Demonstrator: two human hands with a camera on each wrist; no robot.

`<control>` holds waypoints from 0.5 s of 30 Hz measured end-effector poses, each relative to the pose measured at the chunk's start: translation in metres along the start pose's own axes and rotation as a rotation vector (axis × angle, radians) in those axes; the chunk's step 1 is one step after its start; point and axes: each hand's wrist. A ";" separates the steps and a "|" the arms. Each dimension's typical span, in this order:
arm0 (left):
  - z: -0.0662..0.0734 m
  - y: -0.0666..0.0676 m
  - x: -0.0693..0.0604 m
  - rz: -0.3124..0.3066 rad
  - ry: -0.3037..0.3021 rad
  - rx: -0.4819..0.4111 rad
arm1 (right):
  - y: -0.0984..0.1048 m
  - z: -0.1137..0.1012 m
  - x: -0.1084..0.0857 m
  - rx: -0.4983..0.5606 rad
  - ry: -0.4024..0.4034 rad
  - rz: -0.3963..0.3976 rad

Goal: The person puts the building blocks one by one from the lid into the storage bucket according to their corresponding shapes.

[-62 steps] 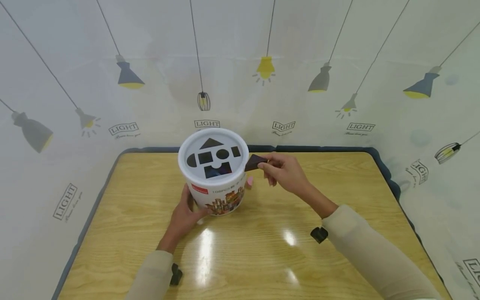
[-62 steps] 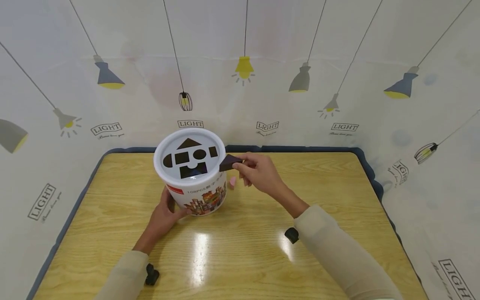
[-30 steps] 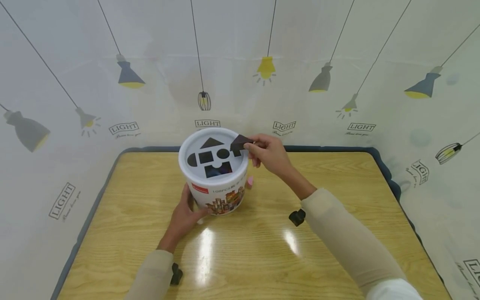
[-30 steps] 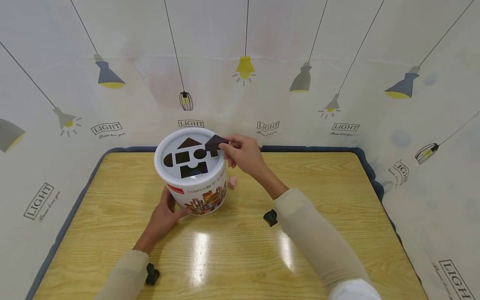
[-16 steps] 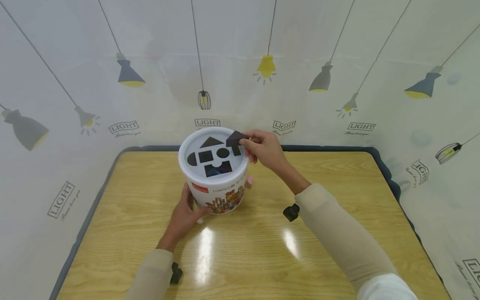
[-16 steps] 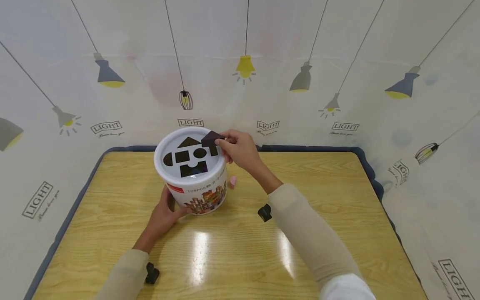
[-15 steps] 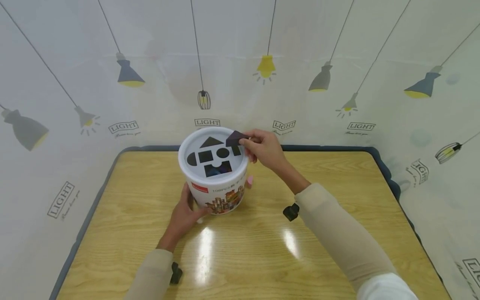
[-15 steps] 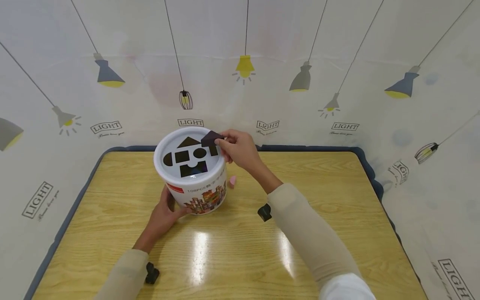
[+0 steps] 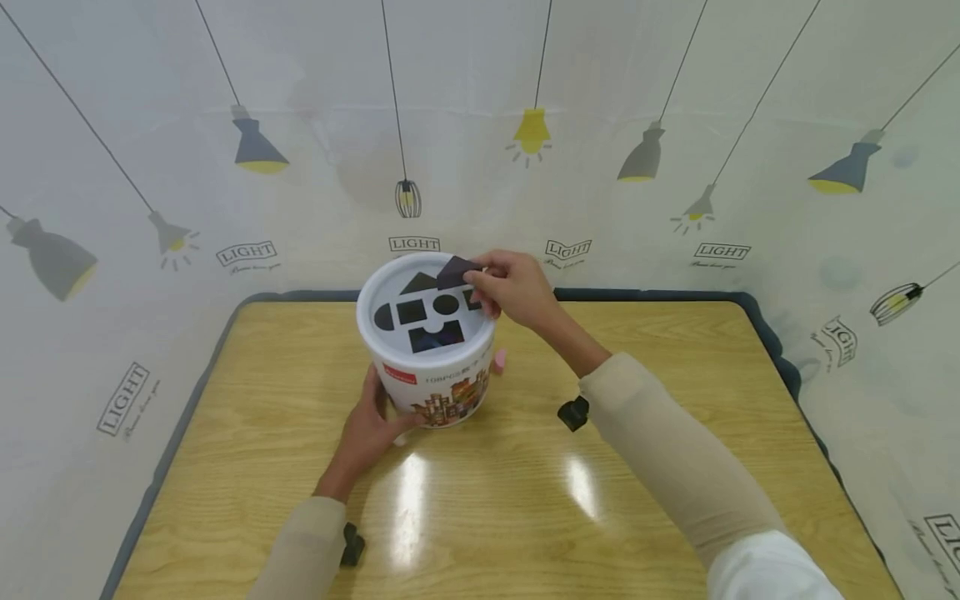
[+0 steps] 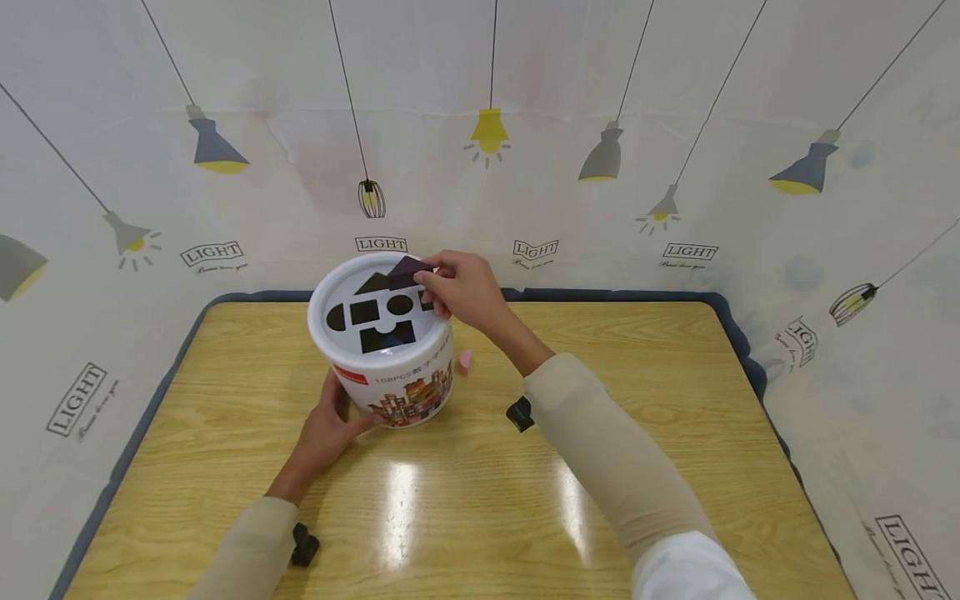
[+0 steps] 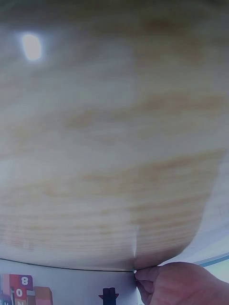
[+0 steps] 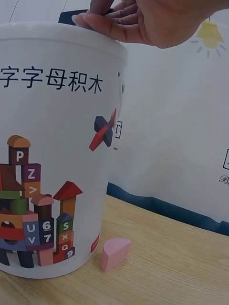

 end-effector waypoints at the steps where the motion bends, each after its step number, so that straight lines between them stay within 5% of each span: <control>1: 0.000 0.000 0.000 -0.001 0.002 0.004 | -0.001 -0.001 0.001 0.005 -0.010 -0.003; 15: -0.003 -0.001 0.001 0.010 -0.011 0.018 | -0.017 -0.010 0.014 -0.024 -0.128 -0.034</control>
Point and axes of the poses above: each hand's wrist, its own x-axis towards the middle knuckle, its own y-axis out of the back of the hand, z = x × y, and after that the axes turned 13 degrees about x, right-handed
